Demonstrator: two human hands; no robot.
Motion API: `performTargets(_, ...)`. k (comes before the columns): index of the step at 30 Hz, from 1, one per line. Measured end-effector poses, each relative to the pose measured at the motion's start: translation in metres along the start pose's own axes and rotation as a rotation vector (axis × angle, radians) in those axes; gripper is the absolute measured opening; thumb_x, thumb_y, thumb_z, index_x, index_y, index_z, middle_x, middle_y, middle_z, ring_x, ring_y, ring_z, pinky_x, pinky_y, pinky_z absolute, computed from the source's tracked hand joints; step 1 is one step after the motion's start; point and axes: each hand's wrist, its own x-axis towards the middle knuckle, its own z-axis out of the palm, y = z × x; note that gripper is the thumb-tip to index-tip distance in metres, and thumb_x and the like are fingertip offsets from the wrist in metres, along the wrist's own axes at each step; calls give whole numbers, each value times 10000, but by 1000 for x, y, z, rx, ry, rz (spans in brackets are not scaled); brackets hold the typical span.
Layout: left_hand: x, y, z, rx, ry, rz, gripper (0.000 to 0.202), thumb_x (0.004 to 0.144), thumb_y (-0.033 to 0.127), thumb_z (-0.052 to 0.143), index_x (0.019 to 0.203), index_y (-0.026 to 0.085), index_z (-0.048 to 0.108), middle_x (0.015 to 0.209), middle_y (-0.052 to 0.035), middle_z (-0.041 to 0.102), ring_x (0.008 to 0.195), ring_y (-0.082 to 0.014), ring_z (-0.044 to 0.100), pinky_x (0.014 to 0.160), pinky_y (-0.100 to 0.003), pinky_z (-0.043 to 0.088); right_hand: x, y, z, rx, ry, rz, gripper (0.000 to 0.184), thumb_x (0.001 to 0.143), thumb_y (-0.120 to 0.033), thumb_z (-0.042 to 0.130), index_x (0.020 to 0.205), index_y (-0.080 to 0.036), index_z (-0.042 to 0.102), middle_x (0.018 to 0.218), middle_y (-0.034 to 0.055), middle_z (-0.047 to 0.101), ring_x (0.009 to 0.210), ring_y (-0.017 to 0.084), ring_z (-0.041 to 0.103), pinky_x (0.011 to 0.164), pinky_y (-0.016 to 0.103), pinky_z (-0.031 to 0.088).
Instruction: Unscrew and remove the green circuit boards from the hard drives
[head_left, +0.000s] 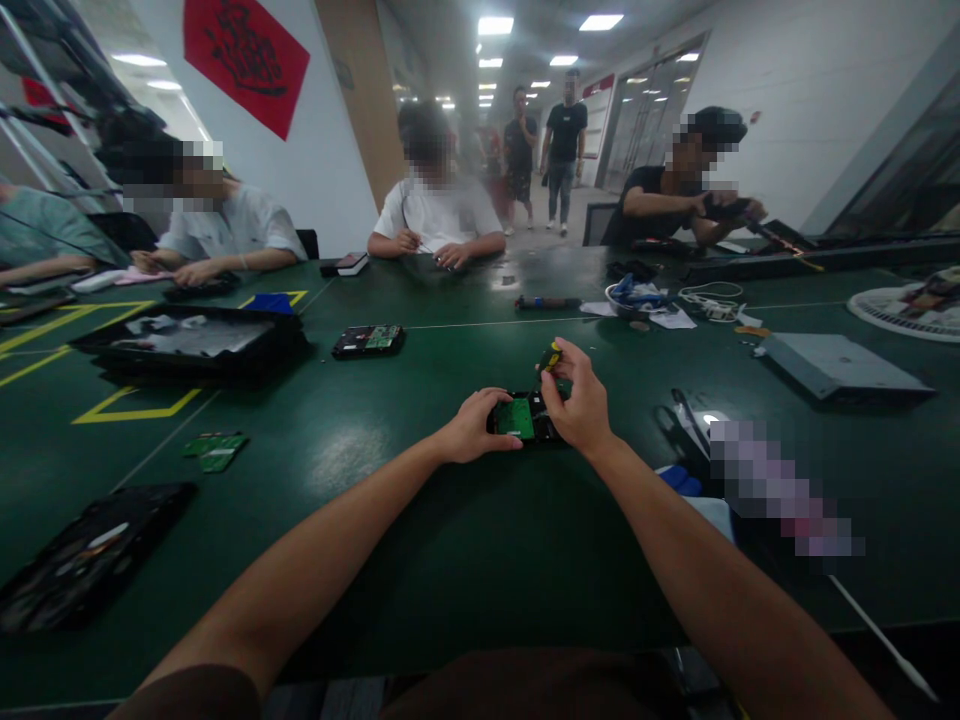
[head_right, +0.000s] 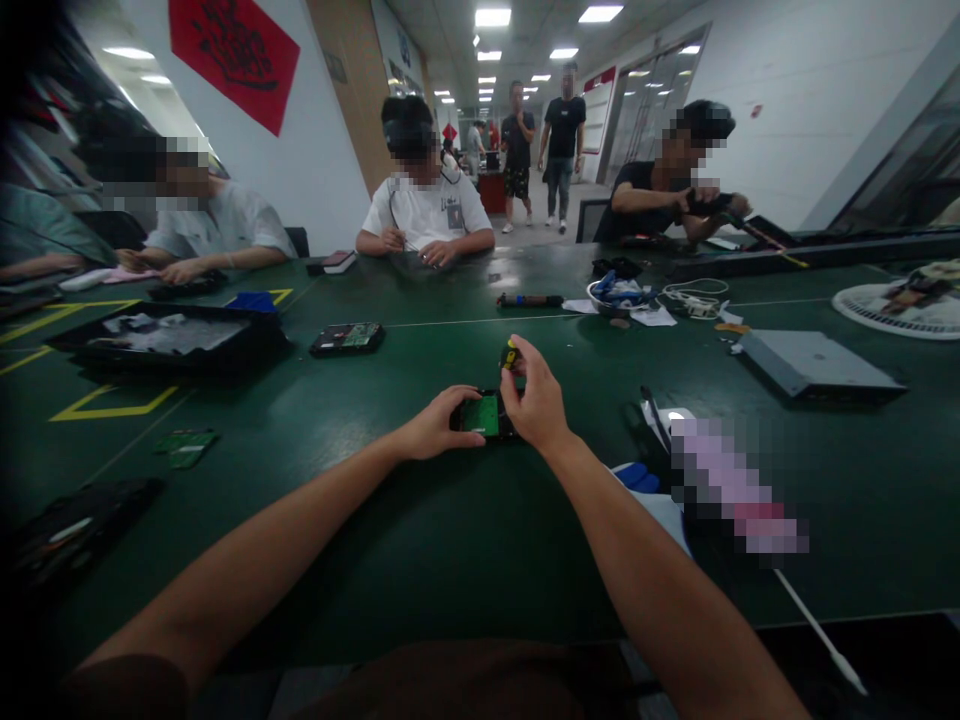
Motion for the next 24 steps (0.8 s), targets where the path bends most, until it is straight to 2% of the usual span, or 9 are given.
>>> performTargets(5, 0, -1, 1, 4, 14, 3, 792, 716, 590, 825, 1367, 234, 548, 1447, -147, 529, 1346, -354, 500, 1140, -546, 397, 1, 0, 0, -52, 5, -22, 546, 969, -335, 613, 1482, -331, 428, 1234, 92, 640, 952, 250, 699, 880, 497, 632)
performTargets(11, 0, -2, 0, -6, 4, -2, 791, 722, 596, 820, 1370, 233, 548, 1457, -151, 522, 1354, -353, 494, 1144, -551, 392, 0, 2, 2, -10, 4, -4, 565, 996, -320, 551, 1528, -317, 360, 1339, 106, 622, 987, 252, 710, 917, 504, 621)
performTargets(17, 0, -2, 0, -2, 6, 12, 810, 730, 610, 810, 1381, 211, 541, 1452, -163, 521, 1347, -351, 493, 1142, -542, 394, 1, -1, -1, -80, -4, -21, 556, 975, -351, 598, 1500, -331, 419, 1237, 96, 630, 948, 258, 681, 860, 503, 631)
performTargets(22, 0, -1, 0, -3, 6, 5, 797, 733, 603, 809, 1378, 219, 542, 1458, -154, 517, 1358, -348, 486, 1152, -536, 388, 2, -2, -1, -57, -5, -25, 562, 1004, -309, 521, 1541, -341, 359, 1346, 100, 603, 1008, 265, 685, 935, 536, 608)
performTargets(24, 0, 0, 0, -5, 4, 0, 793, 728, 601, 812, 1374, 226, 546, 1462, -151, 516, 1362, -351, 486, 1153, -537, 387, 2, -2, -1, -64, 1, -23, 557, 1001, -318, 535, 1532, -341, 369, 1302, 100, 619, 988, 265, 687, 912, 535, 616)
